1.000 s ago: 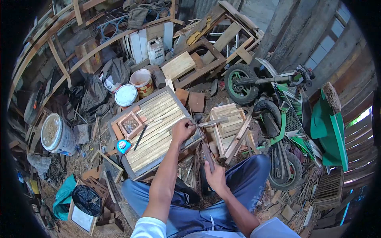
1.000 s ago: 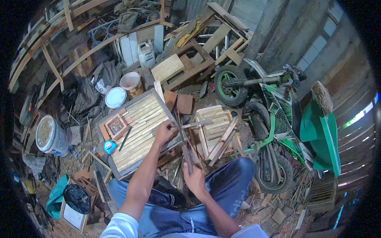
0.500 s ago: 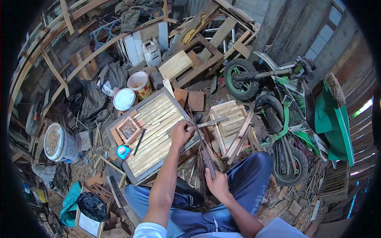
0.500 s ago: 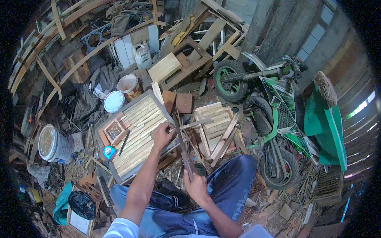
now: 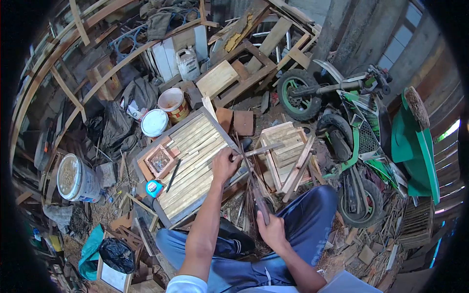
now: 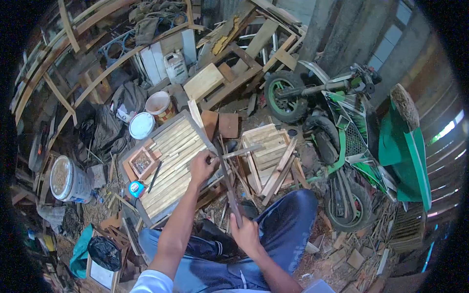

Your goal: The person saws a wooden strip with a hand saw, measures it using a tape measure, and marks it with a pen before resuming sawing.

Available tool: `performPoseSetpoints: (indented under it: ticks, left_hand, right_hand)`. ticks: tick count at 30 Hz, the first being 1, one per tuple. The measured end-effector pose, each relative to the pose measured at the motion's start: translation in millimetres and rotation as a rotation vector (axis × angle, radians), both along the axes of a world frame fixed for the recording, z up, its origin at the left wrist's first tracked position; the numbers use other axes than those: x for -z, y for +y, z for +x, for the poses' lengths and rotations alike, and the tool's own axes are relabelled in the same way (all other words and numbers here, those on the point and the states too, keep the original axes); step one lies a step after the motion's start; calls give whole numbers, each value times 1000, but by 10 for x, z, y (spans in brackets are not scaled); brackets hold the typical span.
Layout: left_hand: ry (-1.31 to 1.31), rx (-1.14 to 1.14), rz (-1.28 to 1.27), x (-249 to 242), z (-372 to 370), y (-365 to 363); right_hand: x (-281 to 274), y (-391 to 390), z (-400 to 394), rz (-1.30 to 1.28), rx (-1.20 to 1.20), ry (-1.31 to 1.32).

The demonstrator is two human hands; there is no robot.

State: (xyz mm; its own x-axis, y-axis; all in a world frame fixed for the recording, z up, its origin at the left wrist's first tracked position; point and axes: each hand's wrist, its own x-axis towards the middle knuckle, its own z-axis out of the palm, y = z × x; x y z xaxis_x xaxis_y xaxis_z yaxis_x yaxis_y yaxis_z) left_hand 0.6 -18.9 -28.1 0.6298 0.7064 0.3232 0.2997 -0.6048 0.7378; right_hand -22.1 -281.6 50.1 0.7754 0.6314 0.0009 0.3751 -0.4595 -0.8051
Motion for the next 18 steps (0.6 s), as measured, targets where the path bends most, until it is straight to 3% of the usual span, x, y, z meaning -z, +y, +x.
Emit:
performPoseSetpoints:
  ticks: [3,5,10,11,13,18]
  left_hand:
    - [2,18,6,-24,20,-3]
    - [-6,7,2,-44,28,-2]
    - [23,11,-25,-53,12,1]
    - [6,17,-24,4,19,16]
    - [-3,12,35,-33,35,44]
    - [50,15,-29,-61,34,-16]
  right_hand:
    - [23,476,218,18,28,-23]
    - [339,826,455,29,13,-67]
    - [78,352,174,0,-7,-77]
    - [-5,169,51,155,1,-79]
    - [24,-173,-100,-90,-18,37]
    - [114,457,246,29,33,-9]
